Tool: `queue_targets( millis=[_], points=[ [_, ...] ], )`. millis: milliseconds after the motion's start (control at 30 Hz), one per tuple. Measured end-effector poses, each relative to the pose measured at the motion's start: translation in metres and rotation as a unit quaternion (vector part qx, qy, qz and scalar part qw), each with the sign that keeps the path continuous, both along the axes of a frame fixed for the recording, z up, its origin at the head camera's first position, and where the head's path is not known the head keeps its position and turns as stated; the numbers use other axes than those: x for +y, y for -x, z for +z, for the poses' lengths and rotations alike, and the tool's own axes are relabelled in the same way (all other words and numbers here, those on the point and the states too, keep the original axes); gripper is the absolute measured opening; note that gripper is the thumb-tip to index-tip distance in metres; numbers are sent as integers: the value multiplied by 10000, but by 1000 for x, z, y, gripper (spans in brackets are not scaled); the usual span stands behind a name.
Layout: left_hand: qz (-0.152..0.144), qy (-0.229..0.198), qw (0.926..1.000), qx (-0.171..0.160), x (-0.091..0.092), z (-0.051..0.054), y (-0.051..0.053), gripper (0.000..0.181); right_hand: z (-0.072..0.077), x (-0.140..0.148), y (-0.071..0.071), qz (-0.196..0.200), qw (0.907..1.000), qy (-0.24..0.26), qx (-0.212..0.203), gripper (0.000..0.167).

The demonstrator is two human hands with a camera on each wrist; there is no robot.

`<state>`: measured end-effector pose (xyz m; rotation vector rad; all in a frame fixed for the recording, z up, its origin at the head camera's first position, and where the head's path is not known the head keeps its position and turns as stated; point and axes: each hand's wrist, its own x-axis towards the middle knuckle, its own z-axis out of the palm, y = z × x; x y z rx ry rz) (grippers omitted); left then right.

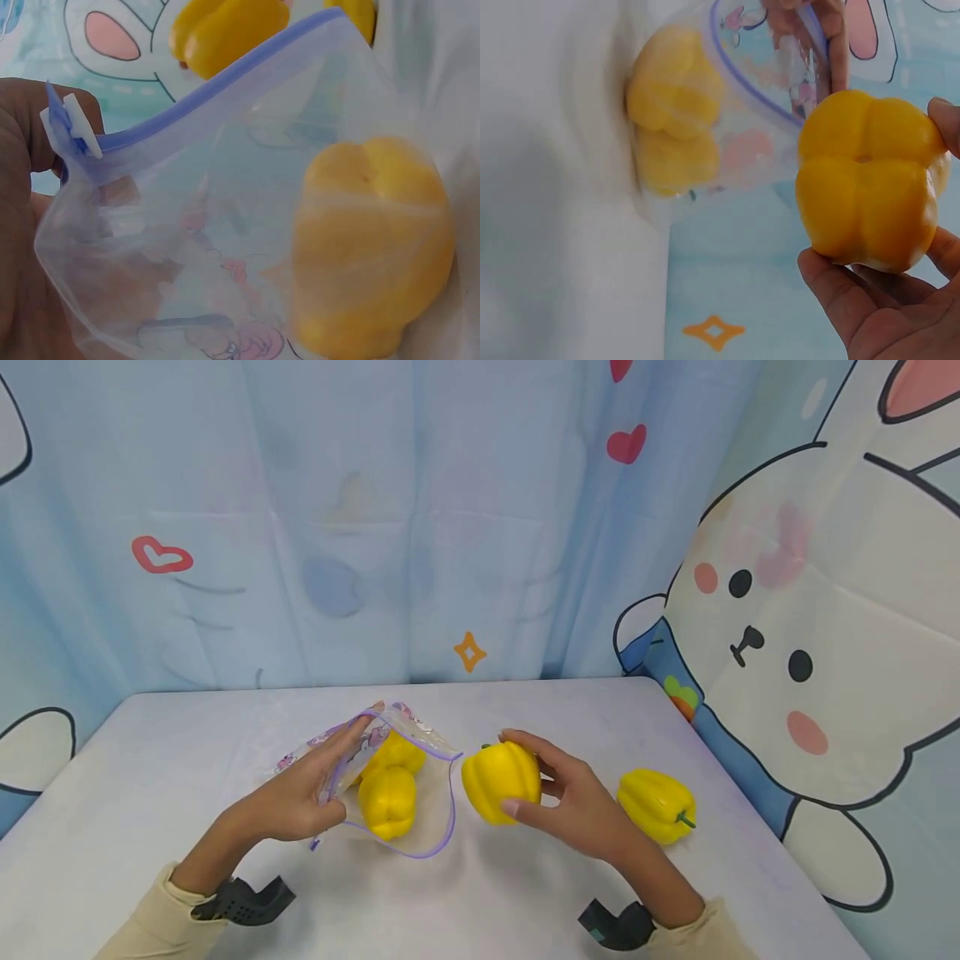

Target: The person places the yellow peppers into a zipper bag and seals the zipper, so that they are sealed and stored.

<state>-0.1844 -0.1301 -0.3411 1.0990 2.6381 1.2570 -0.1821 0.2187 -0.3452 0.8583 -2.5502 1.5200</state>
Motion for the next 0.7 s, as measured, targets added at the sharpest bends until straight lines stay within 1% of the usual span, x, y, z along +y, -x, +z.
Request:
queue_targets(
  millis=[133,367,467,700],
  points=[
    [-15,-17,10000,21,0,0,0,91,6,-10,-7,303,9995,55,21,64],
    [20,-31,9999,98,1,0,0,91,15,-28,-14,788,9968,120,-101,65],
    [13,-45,9999,123,1,0,0,91,16,-35,-15,952,9952,156,-139,67],
    [-50,-102,9999,65,2,0,0,92,12,-50,-13,1323,9907,129,-281,69]
  ],
)
